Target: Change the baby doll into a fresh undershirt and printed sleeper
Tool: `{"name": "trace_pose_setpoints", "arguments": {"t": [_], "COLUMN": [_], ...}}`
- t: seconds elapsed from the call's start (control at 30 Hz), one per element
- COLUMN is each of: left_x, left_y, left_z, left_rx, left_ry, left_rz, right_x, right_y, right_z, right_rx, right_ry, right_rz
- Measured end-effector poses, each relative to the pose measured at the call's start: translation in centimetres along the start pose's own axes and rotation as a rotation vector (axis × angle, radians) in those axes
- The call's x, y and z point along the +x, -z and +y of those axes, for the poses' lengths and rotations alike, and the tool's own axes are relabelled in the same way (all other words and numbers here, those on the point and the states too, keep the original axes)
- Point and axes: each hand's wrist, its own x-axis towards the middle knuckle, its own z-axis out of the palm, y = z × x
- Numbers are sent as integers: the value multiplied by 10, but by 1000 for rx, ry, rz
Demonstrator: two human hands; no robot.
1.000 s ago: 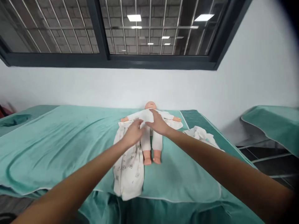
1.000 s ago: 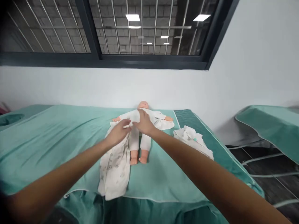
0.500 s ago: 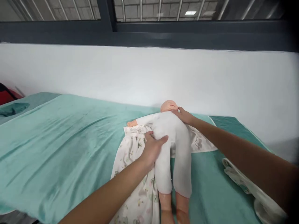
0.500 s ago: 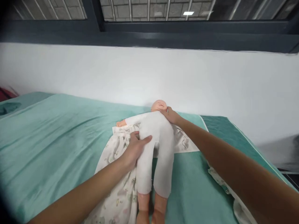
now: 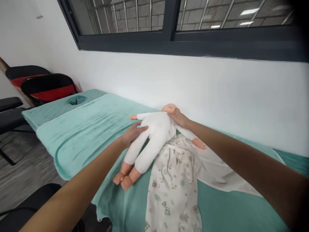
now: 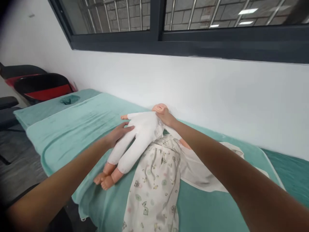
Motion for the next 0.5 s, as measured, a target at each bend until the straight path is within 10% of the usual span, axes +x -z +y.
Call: {"name": "trace_pose_setpoints", "arguments": {"t": [0.2,0.37,0.5], "left_x": [19,-14,-64], "left_y": [37,2,-65], "left_z": [-14,-14,-34], "left_rx": [332,1066,1275], "left_ry": [-48,-459,-407], "left_rz": [136,523,132], "right_x": [22,-29,-99], "right_y": [-26,23,68], "right_z": [7,66,117], "right_rx": [-106,-293,-487], "right_ry": [-40,-192,-301], "right_rz": [-70,-91,-113]}}
